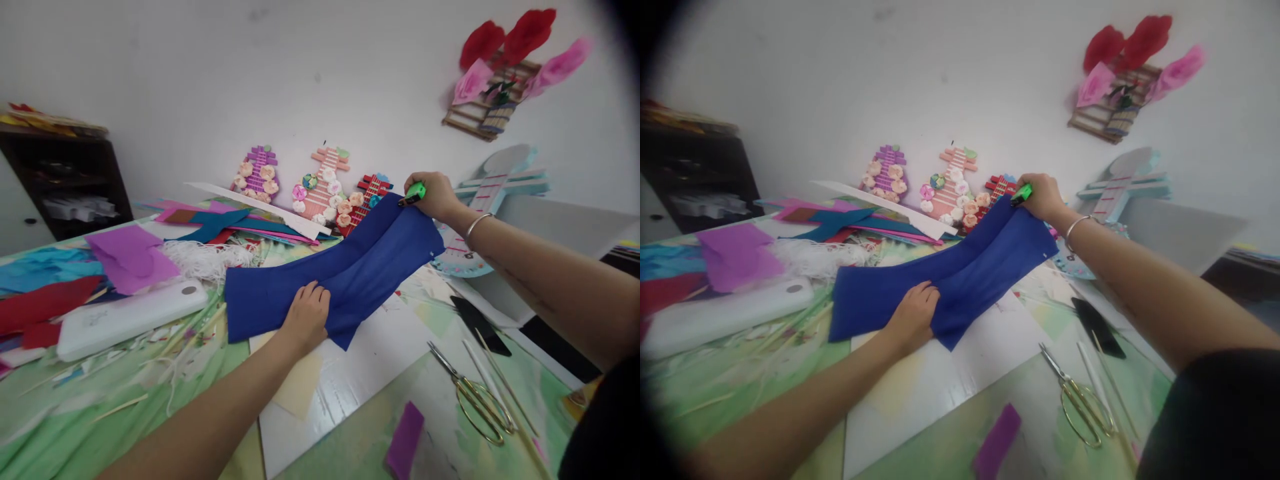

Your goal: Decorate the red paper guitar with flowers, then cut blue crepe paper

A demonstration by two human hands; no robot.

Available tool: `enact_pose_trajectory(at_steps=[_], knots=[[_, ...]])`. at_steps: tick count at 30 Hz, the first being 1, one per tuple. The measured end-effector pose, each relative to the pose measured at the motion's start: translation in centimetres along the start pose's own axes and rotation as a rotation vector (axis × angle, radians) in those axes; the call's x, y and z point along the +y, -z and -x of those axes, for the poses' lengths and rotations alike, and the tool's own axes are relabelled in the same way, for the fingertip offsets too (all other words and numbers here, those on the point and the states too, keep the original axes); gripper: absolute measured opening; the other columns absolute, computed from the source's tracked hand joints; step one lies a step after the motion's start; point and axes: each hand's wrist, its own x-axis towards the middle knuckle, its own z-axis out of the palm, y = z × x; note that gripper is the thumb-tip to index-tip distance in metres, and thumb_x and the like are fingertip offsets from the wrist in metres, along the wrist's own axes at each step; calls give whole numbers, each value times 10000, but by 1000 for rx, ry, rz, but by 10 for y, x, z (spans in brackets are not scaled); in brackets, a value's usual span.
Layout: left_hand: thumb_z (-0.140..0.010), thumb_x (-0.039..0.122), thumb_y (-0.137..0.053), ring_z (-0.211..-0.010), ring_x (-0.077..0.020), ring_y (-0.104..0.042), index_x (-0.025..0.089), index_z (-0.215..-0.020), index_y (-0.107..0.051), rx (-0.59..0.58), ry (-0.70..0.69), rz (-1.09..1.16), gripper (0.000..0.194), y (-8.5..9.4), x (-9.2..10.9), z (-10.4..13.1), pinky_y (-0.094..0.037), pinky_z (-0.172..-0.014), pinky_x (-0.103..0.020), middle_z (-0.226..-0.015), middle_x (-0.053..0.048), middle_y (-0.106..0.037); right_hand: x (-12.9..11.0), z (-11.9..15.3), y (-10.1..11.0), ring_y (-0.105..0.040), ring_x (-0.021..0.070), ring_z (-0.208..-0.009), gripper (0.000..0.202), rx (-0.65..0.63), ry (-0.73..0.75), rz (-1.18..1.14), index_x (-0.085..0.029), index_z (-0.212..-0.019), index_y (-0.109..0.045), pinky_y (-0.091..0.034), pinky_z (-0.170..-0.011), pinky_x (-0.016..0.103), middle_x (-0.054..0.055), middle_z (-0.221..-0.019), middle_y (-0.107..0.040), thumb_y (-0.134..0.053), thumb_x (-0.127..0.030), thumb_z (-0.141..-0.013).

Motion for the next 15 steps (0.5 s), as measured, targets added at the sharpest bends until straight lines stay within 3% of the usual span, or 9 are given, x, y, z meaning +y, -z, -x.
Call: enact_pose_trajectory(at_steps=[8, 15], knots=[[-637, 44, -571, -1294, -344, -426, 75, -1099, -512, 35, 5, 23, 467, 1, 0, 0, -350, -1060, -455, -1186, -201, -584, -6, -4, 14, -589, 231, -690, 127, 13, 17, 55, -227, -691, -640, -427, -663, 323, 15, -664, -638, -749, -280, -657], [-639, 81, -586, -1308, -351, -409, 78, -1179, -464, 73, 45, 42, 554, -1, 0, 0, -337, -1064, -482, -1241, -221, -553, -15, -8, 21, -559, 208, -658, 123, 28, -2, 44, -213, -677, -631, -405, -652, 316, 0, -629, -597, -748, -209, -639]])
